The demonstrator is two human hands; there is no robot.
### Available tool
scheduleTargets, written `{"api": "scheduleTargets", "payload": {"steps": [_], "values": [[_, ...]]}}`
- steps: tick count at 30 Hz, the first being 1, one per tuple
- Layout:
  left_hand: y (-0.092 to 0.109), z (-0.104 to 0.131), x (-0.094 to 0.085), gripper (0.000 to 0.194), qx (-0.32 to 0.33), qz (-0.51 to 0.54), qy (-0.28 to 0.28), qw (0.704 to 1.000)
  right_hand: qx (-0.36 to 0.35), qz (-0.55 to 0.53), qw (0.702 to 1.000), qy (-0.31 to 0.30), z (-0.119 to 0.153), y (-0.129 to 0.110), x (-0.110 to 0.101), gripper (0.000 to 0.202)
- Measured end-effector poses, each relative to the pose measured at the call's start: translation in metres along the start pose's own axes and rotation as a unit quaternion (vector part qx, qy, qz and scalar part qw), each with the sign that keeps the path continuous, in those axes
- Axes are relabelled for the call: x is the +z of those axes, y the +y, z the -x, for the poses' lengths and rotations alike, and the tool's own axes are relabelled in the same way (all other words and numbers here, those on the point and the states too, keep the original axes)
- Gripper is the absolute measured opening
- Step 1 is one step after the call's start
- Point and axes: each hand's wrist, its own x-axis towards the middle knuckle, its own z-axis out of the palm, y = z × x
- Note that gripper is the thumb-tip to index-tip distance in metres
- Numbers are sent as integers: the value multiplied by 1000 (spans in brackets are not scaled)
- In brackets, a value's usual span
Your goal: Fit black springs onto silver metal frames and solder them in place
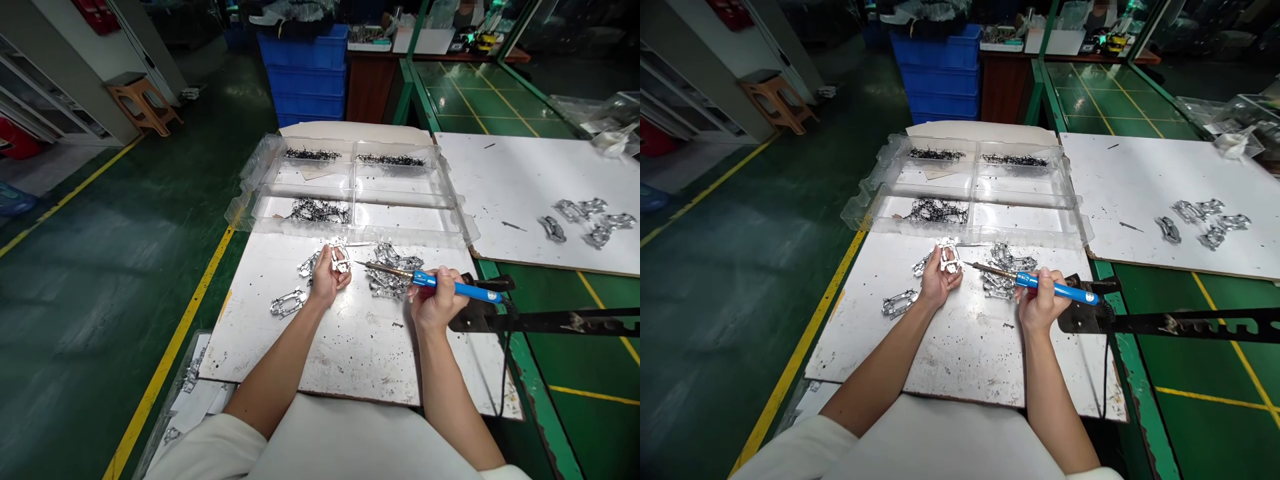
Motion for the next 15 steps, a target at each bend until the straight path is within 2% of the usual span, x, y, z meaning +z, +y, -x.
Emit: {"api": "scheduleTargets", "payload": {"steps": [7,15], "values": [[0,2,2,37,-10,-2,29,1000,-1,22,1000,-9,2,-1,1,39],[-1,3,3,39,12,-39,27,999,-5,20,1000,-24,2,0,2,39]]}}
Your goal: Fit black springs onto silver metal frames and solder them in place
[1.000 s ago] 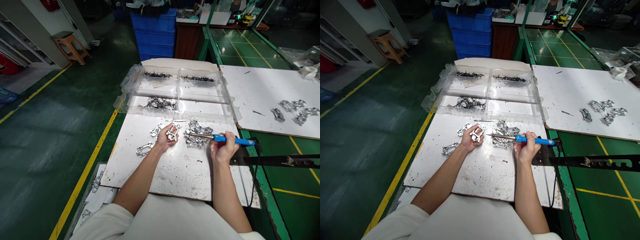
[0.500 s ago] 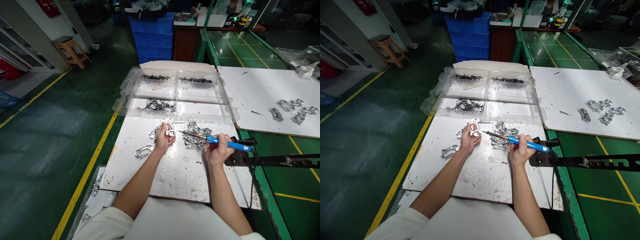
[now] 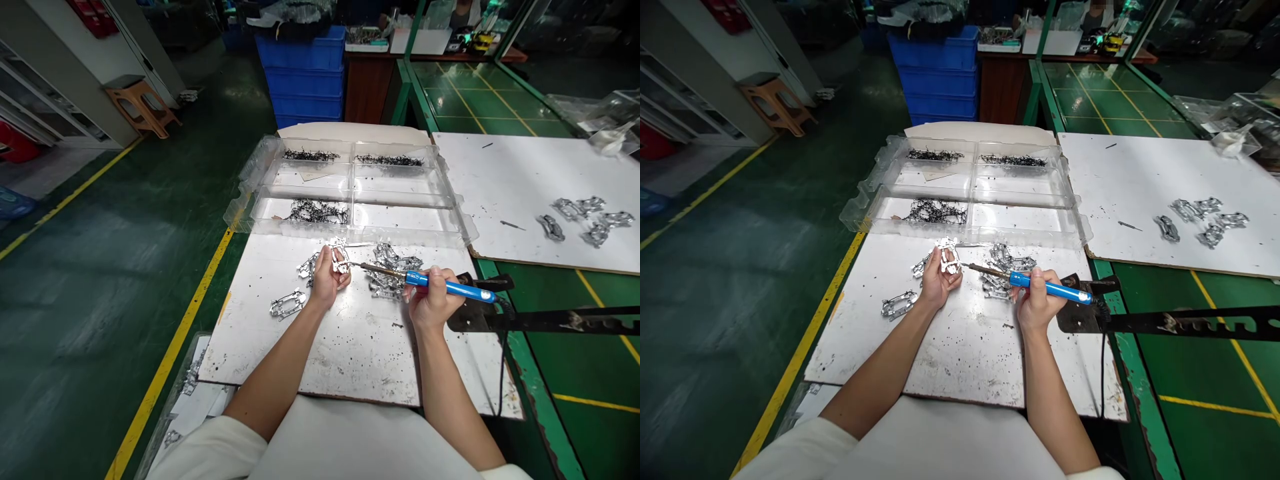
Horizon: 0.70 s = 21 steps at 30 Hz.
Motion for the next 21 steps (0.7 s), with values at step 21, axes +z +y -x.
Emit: {"api": "scheduleTargets", "payload": {"steps": [21], "values": [[-5,-2,-3,42,18,-17,-16,1000,-18,-16,1000,-19,-1,2,-2,33]]}}
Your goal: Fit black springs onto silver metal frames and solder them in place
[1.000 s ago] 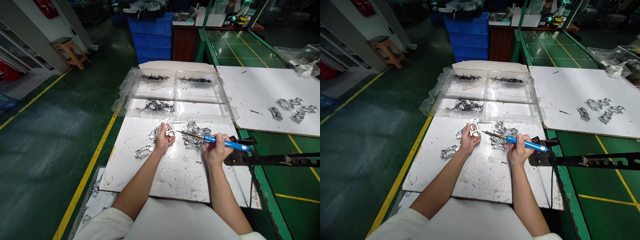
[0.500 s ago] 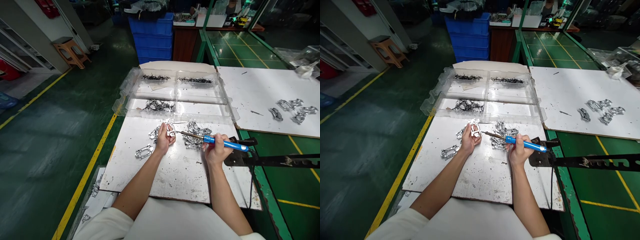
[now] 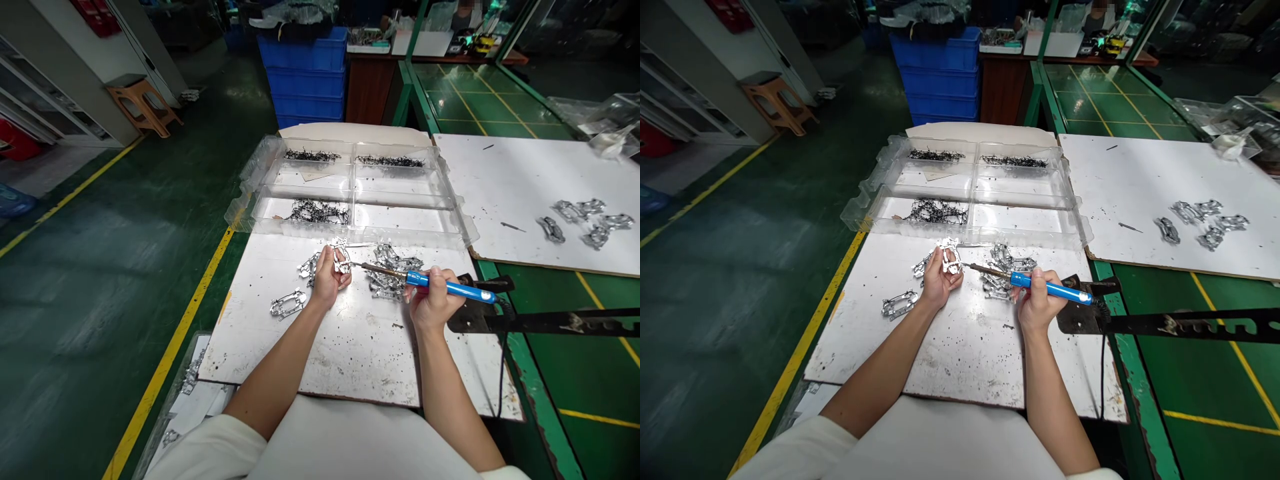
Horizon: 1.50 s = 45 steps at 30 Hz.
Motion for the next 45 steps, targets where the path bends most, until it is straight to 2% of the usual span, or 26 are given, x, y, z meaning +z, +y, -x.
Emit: {"api": "scheduleTargets", "payload": {"steps": [27,35,45], "values": [[0,-1,0,42,1,8,-3,1000,2,7,1000,-7,-1,2,-1,33],[0,-2,-1,40,4,17,-21,1000,-4,0,1000,-13,-1,2,-2,31],[0,-1,-1,40,3,17,-19,1000,6,16,1000,-7,-1,1,-1,37]]}}
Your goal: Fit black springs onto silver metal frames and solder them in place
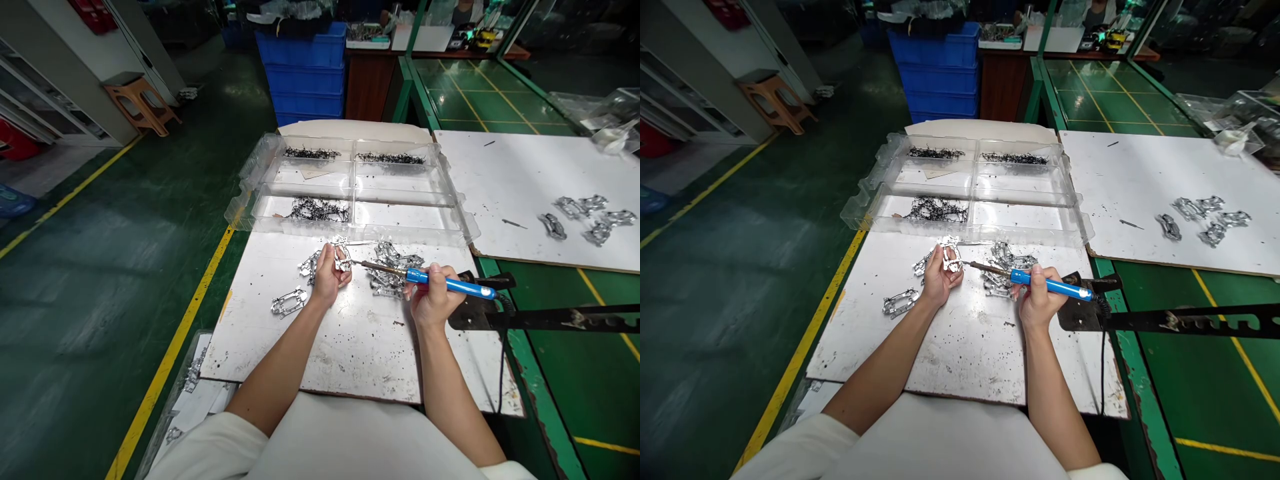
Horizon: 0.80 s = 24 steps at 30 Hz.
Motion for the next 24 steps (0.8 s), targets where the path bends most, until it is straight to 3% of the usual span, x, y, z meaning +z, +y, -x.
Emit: {"api": "scheduleTargets", "payload": {"steps": [7,11,13,15,17,19,21,24], "values": [[1,1,2,41,4,-35,3,999,17,14,1000,13,0,-2,0,42],[13,7,4,39,46,-182,16,982,-9,3,999,53,-3,-2,-2,39],[24,11,5,40,102,-317,29,943,-25,-2,996,91,-7,-2,-4,37],[36,14,6,41,138,-456,43,878,-37,-9,991,127,-10,-1,-6,34],[46,15,5,40,125,-566,66,812,-45,-13,987,153,-12,0,-8,34],[54,16,3,40,84,-629,99,766,-48,-12,984,172,-13,0,-8,35],[62,18,3,41,48,-646,131,751,-48,-8,981,186,-13,0,-8,36],[70,24,11,38,40,-634,165,755,-51,-8,978,203,-13,0,-7,36]]}}
